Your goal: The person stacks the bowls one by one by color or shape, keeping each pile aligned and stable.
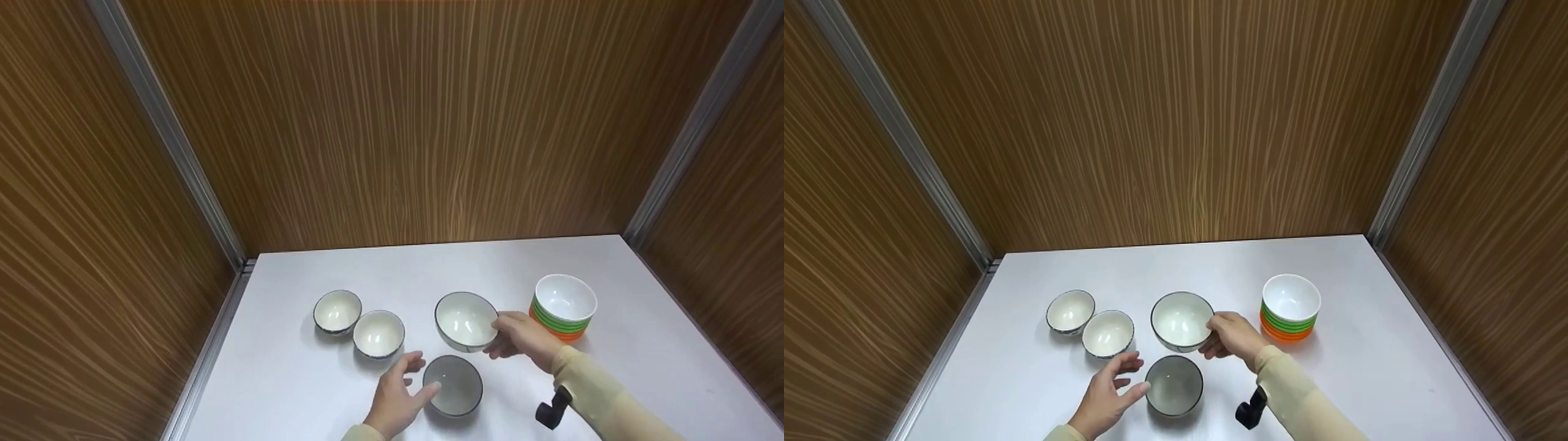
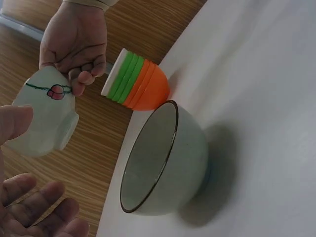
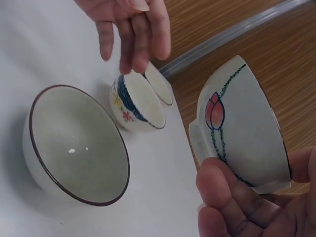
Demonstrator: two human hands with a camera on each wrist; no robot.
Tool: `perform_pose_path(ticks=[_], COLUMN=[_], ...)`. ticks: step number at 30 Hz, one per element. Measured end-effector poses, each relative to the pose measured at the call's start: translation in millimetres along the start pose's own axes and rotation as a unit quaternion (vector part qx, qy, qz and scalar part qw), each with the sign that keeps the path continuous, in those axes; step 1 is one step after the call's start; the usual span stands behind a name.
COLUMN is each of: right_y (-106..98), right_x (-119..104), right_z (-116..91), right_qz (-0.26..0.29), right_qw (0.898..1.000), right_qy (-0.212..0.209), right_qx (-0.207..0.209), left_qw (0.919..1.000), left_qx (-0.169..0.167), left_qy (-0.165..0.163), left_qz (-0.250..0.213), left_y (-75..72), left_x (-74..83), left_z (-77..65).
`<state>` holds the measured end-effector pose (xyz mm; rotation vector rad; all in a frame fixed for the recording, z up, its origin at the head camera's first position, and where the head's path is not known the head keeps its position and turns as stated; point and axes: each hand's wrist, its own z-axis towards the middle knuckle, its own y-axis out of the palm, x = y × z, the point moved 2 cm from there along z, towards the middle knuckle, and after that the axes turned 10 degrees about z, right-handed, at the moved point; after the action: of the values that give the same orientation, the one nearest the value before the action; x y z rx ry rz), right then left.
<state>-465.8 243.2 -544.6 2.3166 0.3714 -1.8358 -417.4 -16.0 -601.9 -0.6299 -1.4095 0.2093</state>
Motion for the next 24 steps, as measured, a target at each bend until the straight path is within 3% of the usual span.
perform_pose_path(ticks=[7, 12, 24], right_y=[9, 17, 41], right_x=[0, 12, 45], right_z=[-8, -8, -10], right_qz=[-0.006, -0.026, -0.043], right_qw=[0.999, 0.999, 0.996], right_qy=[-0.020, -0.025, 0.006], right_qx=[-0.030, -0.037, -0.082], left_qw=[0.9981, 0.9958, 0.9946], left_qx=[0.015, 0.015, -0.012], left_qy=[0.045, 0.067, 0.030], left_qz=[0.040, 0.061, 0.099], left_y=[-7.3, -6.4, 3.4], left_x=[15.0, 17.5, -13.4], left_z=[7.2, 12.2, 13.4])
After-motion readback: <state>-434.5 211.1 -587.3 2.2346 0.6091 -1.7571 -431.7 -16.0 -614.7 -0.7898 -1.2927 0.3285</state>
